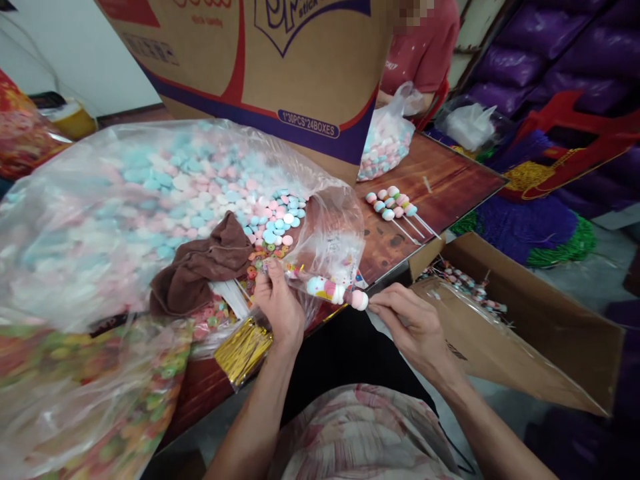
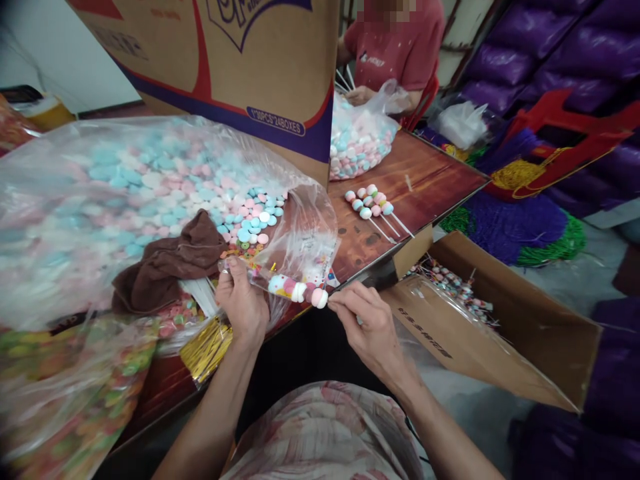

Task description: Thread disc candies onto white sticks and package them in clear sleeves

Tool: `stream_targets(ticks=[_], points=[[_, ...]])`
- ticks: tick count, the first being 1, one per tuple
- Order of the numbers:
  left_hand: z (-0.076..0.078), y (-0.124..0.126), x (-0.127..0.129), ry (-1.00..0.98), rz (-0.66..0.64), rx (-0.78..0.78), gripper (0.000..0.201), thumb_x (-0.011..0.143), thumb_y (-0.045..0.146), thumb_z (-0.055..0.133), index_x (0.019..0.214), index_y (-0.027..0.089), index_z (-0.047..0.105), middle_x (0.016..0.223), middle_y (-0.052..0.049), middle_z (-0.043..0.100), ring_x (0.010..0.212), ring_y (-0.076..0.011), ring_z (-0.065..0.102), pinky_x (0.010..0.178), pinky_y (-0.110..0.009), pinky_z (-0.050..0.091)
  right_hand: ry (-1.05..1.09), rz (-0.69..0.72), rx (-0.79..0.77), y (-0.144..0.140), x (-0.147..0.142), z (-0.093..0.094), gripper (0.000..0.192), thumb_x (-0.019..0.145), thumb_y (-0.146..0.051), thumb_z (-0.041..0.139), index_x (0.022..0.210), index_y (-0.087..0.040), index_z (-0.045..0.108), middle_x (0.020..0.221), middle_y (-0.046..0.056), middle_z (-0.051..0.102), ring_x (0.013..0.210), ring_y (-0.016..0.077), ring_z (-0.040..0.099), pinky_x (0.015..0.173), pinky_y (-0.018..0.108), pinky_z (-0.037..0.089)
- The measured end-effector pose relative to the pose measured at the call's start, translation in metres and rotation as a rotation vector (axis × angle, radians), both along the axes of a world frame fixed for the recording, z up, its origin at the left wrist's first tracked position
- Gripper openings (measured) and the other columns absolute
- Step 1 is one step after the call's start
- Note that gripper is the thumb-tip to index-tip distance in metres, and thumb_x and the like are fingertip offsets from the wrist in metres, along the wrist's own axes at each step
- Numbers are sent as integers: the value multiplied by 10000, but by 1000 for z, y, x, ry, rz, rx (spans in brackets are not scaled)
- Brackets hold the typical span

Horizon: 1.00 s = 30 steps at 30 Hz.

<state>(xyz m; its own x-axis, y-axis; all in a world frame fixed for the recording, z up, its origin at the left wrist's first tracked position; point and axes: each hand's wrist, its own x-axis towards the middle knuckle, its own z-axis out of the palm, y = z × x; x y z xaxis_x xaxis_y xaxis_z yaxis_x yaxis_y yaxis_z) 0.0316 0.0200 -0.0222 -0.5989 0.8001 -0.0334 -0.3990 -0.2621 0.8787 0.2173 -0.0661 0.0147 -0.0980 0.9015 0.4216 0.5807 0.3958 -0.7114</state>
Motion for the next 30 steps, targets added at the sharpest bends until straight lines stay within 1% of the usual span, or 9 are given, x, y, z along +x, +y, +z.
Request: stream_targets(ticks=[4,8,10,13,15,19,23,26,30], points=[[-7,0,0,44,23,-6,374,807,544,733,871,177,697,874,-3,697,859,-133,655,844,-270,532,89,-25,-30,-1,-10,-5,126,967,-130,583,901,-197,667,742,-3,505,667,131,507,609,270,388],[-4,-2,2,-35,1,1,368,776,536,766,843,185,677,834,19,677,783,-109,637,795,-245,535,47,-8,-30,-1,-14,-5,134,978,-129,561,917,-185,666,736,-8,456,645,127,466,597,268,376],[2,-5,3,-108,-78,-9,385,780,556,755,865,188,682,834,5,692,771,-123,655,782,-261,550,1,-11,0,-1,-15,-5,135,981,-124,551,934,-180,664,743,-6,451,645,126,462,597,266,379],[14,-11,5,-225,-314,-100,450,822,610,683,889,165,690,854,-58,724,766,-180,698,760,-335,582,-85,-16,54,-1,-17,-8,136,987,-122,538,965,-175,661,750,-5,446,640,122,460,591,257,386],[21,-16,8,-298,-428,-149,442,847,595,664,870,153,677,844,-71,722,759,-190,706,755,-352,590,-138,-12,68,-1,-20,-12,152,996,-125,517,975,-176,659,748,-5,439,628,119,454,578,249,389],[27,-24,16,-380,-478,-161,340,872,502,684,865,166,632,782,-24,682,702,-134,668,708,-268,564,-170,-39,58,-2,-36,-22,202,1007,-120,466,988,-183,657,755,6,451,630,123,473,582,234,419],[25,-27,22,-387,-505,-160,338,875,497,683,861,167,615,746,-6,647,628,-100,608,666,-231,533,-90,-98,58,-1,-56,-28,228,1009,-112,448,993,-181,664,762,20,477,639,133,489,598,241,442],[22,-25,18,-425,-560,-171,361,885,518,661,859,161,618,739,-10,642,628,-100,599,684,-237,534,18,-115,41,0,-64,-28,211,1007,-127,467,974,-184,667,780,27,513,673,140,512,633,257,456],[20,-19,10,-496,-614,-178,353,893,517,651,885,164,627,753,-11,644,690,-118,627,713,-251,539,141,-130,-38,0,-63,-25,172,987,-154,525,909,-191,674,750,7,530,652,133,511,609,260,434]])
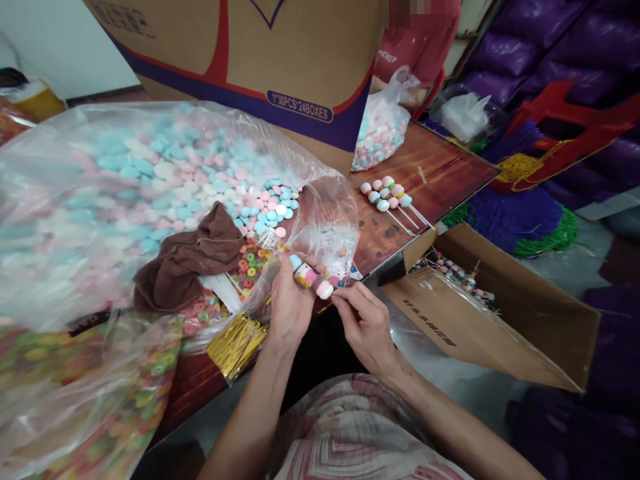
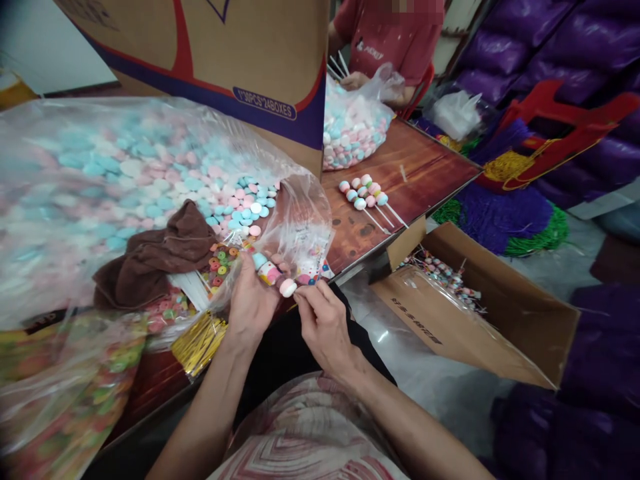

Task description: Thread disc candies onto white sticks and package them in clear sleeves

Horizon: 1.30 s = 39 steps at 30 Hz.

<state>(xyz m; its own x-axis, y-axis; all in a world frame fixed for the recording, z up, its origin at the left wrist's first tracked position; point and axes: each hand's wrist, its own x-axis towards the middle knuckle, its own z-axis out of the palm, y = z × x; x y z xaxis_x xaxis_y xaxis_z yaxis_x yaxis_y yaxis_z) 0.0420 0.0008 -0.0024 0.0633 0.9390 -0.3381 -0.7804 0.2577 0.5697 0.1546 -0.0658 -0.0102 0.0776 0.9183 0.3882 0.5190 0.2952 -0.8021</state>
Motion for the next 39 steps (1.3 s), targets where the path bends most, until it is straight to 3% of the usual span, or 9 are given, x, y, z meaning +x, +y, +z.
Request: stream_targets(ticks=[7,12,16,18,22,26,29,33,39], points=[[-9,-9,11,46,-50,25,369,826,513,734,863,158,643,818,-18,656,724,-110,610,767,-254,526,5,-67,16,12,-16,-6,212,985,-151,495,901,-190,686,805,48,621,739,163,602,698,287,507],[-5,-2,0,63,-27,33,328,826,469,752,871,160,652,827,-16,648,739,-116,614,770,-264,526,-4,60,-76,6,-15,-5,241,996,-185,474,1059,-193,707,897,78,694,756,169,642,724,284,518],[-3,3,-9,13,-36,9,267,829,386,769,844,151,642,797,-4,618,727,-100,601,721,-231,516,90,156,-298,-6,-2,0,213,988,-267,527,882,-197,697,585,-31,553,513,115,500,555,242,410],[-4,0,-7,8,-87,11,256,830,368,770,832,151,634,749,8,594,679,-91,577,691,-225,511,157,185,-366,-8,0,0,257,984,-300,531,782,-195,651,527,-55,471,482,102,435,524,241,360],[-6,-10,0,35,-189,42,272,827,385,768,818,154,624,696,11,586,650,-109,587,667,-244,521,269,117,-363,1,-12,-4,281,964,-327,538,719,-196,580,544,-61,436,504,97,393,535,245,338],[-11,-13,0,70,-192,27,280,782,363,807,882,149,657,725,-5,635,685,-131,637,636,-236,520,448,40,-357,11,-23,-4,350,939,-359,562,632,-202,502,565,-49,452,536,100,406,541,241,352],[-13,-13,-5,92,-159,0,334,769,408,811,913,137,678,794,-52,699,778,-177,691,676,-261,546,568,131,-443,11,-21,0,344,922,-375,593,636,-192,541,565,-40,491,525,95,409,519,232,338],[-10,-17,-5,82,-235,-2,348,791,439,785,930,133,698,836,-101,742,868,-235,726,744,-313,566,796,214,-623,7,-14,-1,300,873,-415,661,697,-182,592,533,-53,501,432,61,284,431,220,193],[-7,-25,0,150,-195,22,339,778,470,786,847,144,725,855,-90,746,841,-209,714,719,-286,561,839,197,-597,10,-16,-4,322,848,-441,696,704,-174,587,517,-51,515,419,50,296,424,206,194]])
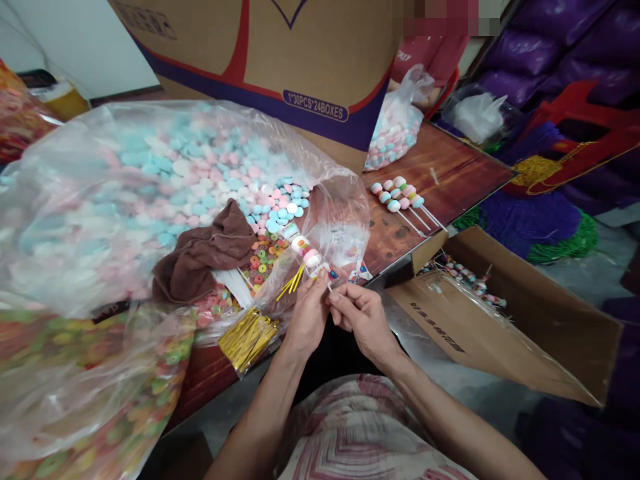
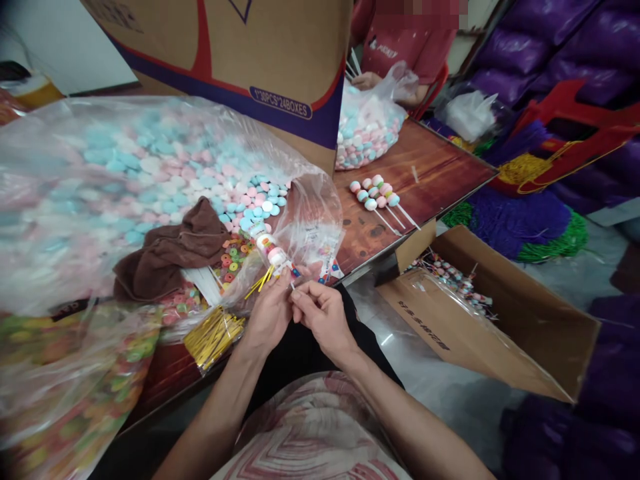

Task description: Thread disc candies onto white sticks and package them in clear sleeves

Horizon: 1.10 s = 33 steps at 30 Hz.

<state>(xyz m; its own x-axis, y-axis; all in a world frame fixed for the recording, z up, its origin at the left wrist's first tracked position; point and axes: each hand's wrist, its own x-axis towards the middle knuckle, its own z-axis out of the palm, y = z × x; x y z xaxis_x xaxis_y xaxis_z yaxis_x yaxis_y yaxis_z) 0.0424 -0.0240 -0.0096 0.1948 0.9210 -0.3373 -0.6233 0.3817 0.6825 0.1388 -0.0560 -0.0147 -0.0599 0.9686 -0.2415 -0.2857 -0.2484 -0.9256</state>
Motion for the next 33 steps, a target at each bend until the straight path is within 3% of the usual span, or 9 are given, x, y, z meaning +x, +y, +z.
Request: stream_targets(ticks=[4,6,9,13,17,22,26,30,33], points=[[-5,-6,-1,79,9,11,348,786,482,766,895,152,753,645,-23,669,543,-130,590,522,-245,504,-69,9,22,0,-6,5,377,897,-505,634,718,-182,558,581,-41,529,441,61,395,429,203,283],[-8,-10,-1,115,23,41,331,798,469,761,920,161,767,644,-18,670,539,-124,578,539,-241,506,-48,-41,-12,1,-10,8,417,892,-564,621,725,-194,527,580,-60,469,436,61,367,405,199,267],[-10,-13,-2,132,49,112,309,809,424,767,966,158,784,883,-76,754,843,-181,693,823,-271,545,45,-160,-91,2,-17,13,421,850,-599,660,780,-208,521,568,-95,353,428,53,254,374,190,194],[-5,-18,-9,148,43,164,278,822,407,757,988,186,789,1088,-95,756,1161,-251,649,1080,-351,447,144,-212,-99,2,-25,19,392,807,-535,737,784,-219,505,574,-107,299,437,45,198,381,175,171],[3,-28,-18,136,105,171,247,828,403,755,983,213,776,1102,-83,747,1199,-241,630,1099,-343,433,296,-115,-167,1,-35,25,505,745,-519,794,677,-224,390,509,-132,211,424,36,116,375,166,137],[10,-37,-36,83,289,101,216,823,360,768,971,205,741,911,-45,715,812,-149,663,800,-263,546,373,143,-209,3,-46,26,428,803,-517,736,698,-224,441,469,-148,209,397,41,104,384,182,165],[9,-34,-58,-21,412,58,157,779,260,800,765,170,673,705,0,572,679,-116,569,662,-231,523,-259,481,143,17,-39,26,364,978,-391,540,675,-190,552,522,-54,463,462,91,389,498,232,308],[7,-28,-74,-55,516,49,232,741,148,803,682,152,578,644,29,461,583,-68,436,569,-188,451,-1148,359,646,48,-28,26,242,958,-111,529,780,-181,678,786,50,619,741,178,529,661,303,337],[9,-27,-76,-47,415,-5,251,754,162,795,695,144,552,612,44,418,519,-44,335,478,-159,341,-1456,364,882,74,-25,15,208,965,-125,557,897,-191,742,971,101,643,886,231,524,728,344,331]])
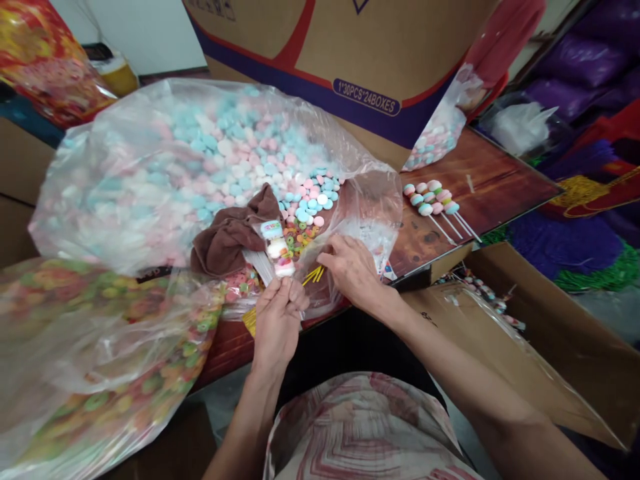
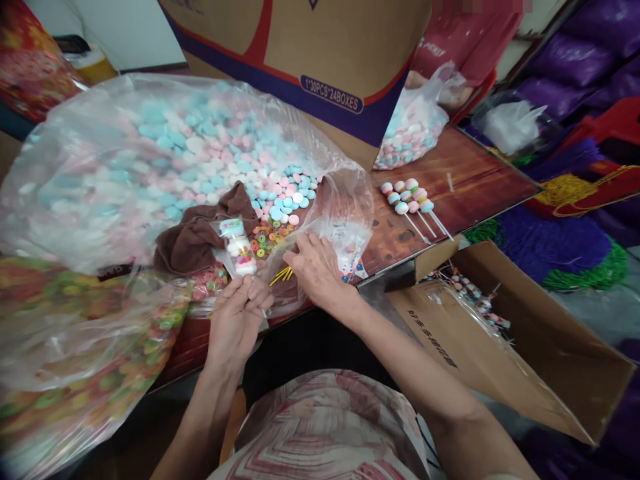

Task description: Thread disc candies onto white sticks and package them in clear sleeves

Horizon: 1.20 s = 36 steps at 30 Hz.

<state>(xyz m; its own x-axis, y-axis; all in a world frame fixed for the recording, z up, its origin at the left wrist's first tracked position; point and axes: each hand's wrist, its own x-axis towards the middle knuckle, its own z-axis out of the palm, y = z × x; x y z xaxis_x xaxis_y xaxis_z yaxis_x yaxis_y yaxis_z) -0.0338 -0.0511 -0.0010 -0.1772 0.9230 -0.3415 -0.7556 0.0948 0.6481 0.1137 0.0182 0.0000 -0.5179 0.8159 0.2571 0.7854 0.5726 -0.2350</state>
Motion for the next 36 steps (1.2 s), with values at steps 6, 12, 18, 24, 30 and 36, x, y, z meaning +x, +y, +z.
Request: stream_targets(ticks=[6,12,18,24,30,36], points=[[6,1,7,43,-13,16,315,754,202,814,735,169,501,609,56,399,531,-52,349,471,-153,303,-59,155,85,24,7,-25,248,1008,-168,513,894,-194,731,950,87,690,899,239,516,762,372,293],[5,7,7,29,44,38,322,712,200,847,830,191,548,631,54,500,499,-27,316,479,-128,291,238,114,46,23,10,-29,272,1028,-165,488,890,-188,721,934,56,748,871,198,610,779,351,335],[7,13,9,71,46,-21,318,697,246,848,816,163,565,664,33,552,480,-8,300,452,-122,255,743,66,-123,16,3,-27,219,1004,-218,515,997,-224,734,987,59,731,906,191,660,792,310,475],[3,19,18,226,93,-41,234,754,255,748,868,181,557,618,51,532,461,-21,313,437,-127,222,1063,6,-427,-19,-3,-4,162,930,-208,595,928,-221,756,784,8,648,660,134,593,640,269,487],[-3,18,30,315,43,2,197,784,213,671,852,217,486,603,81,487,451,-33,320,432,-136,217,1254,-135,-748,-32,-12,-1,96,806,-281,720,776,-190,720,644,-25,606,473,85,466,444,224,368],[-5,15,31,303,-11,90,177,801,205,673,759,184,502,669,45,516,517,-35,340,461,-137,256,1344,-296,-838,-27,-15,-2,248,717,-367,797,682,-176,641,501,-60,522,413,69,368,398,215,264]])
